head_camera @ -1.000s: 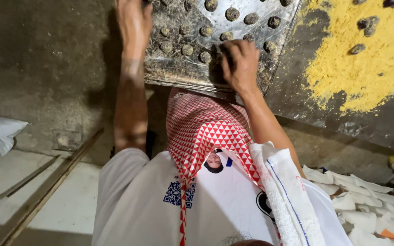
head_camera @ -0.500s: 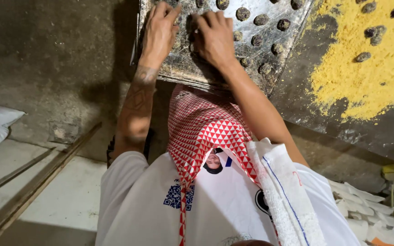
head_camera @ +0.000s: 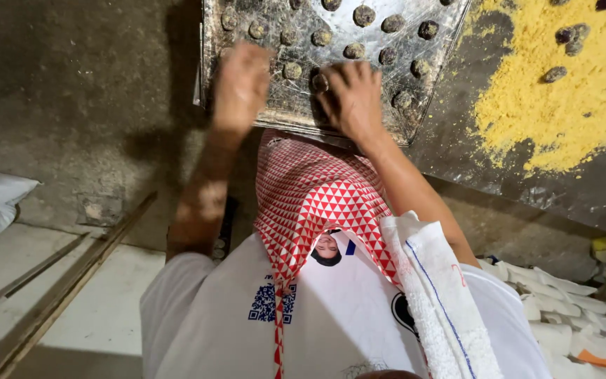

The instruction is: The person repeatedly picks up small dark dough balls, rolls them in a pile of yellow powder on a metal table, and places the coated balls onto a metal baking tray. The process continues until the tray is filled with coated dough balls.

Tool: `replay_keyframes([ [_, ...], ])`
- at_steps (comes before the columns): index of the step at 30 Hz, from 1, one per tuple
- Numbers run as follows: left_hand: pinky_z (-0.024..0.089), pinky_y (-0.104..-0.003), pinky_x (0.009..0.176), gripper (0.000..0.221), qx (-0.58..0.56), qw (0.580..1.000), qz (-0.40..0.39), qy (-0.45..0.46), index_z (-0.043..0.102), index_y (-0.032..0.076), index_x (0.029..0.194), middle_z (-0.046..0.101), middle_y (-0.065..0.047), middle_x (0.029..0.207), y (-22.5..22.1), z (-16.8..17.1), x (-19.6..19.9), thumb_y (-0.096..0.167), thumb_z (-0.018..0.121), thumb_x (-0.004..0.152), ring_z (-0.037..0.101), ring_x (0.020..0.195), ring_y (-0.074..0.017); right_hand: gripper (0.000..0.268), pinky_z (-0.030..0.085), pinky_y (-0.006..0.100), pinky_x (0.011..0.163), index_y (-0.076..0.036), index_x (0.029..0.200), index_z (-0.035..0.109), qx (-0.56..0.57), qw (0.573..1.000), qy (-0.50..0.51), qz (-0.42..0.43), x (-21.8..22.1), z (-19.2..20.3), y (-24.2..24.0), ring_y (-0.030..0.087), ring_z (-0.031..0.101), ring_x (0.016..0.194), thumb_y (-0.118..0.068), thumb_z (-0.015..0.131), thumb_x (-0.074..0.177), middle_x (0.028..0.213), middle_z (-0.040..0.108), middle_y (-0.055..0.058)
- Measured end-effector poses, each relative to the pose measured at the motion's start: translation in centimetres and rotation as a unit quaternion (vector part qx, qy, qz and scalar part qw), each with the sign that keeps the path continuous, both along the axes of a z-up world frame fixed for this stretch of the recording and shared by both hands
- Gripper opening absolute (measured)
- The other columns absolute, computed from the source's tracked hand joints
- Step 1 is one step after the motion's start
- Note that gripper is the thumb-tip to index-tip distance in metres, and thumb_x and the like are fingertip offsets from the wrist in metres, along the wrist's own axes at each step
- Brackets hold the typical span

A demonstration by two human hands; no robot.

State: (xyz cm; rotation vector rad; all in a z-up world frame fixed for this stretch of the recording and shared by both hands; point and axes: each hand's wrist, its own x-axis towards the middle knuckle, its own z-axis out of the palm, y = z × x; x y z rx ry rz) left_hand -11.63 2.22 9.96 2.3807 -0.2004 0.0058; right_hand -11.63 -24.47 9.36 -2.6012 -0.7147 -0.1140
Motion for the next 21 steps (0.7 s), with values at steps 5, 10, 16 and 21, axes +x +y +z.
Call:
replay_keyframes([
  [5,0.059,-0.039,0.094,0.038,0.052,0.997,-0.054,-0.033,0.070,0.007,0.134,0.058,-0.014,0.131,-4.2,0.6,-1.5,0.001,0.073,0.096,0.060,0.117,-0.0315,0.040,0.040,0.047,0.096,-0.012,0.138,0.066,-0.025,0.999,0.002,-0.023,-0.3,0.2,1.2,0.028,0.054,0.116,-0.019,0.078,0.100,0.126,0.063,0.007],
  [10,0.059,-0.039,0.096,0.041,0.013,0.996,-0.088,-0.022,0.069,0.007,0.138,0.058,-0.014,0.134,-6.4,-0.1,-2.7,0.000,0.071,0.098,0.058,0.121,-0.0300,0.048,0.038,0.046,0.092,-0.011,0.136,0.064,-0.001,0.997,-0.013,-0.077,-2.9,3.1,-2.9,0.030,0.051,0.116,-0.025,0.081,0.094,0.129,0.061,0.009],
  [16,0.059,-0.041,0.094,0.035,0.118,0.985,-0.122,0.020,0.068,0.004,0.133,0.058,-0.015,0.134,-9.8,-0.7,-1.0,0.003,0.070,0.098,0.057,0.120,-0.0322,0.048,0.037,0.049,0.100,-0.014,0.137,0.063,-0.021,0.996,-0.032,-0.081,-3.0,1.1,-4.1,0.030,0.049,0.124,-0.028,0.083,0.095,0.133,0.059,0.006],
  [21,0.058,-0.043,0.091,0.034,0.068,0.989,-0.117,-0.060,0.070,0.004,0.131,0.057,-0.017,0.129,-11.8,-1.0,1.4,0.007,0.071,0.098,0.056,0.117,-0.0345,0.045,0.036,0.050,0.103,-0.012,0.135,0.063,-0.002,0.994,-0.025,-0.105,-3.5,1.1,-4.4,0.032,0.049,0.124,-0.024,0.081,0.096,0.132,0.059,0.009],
])
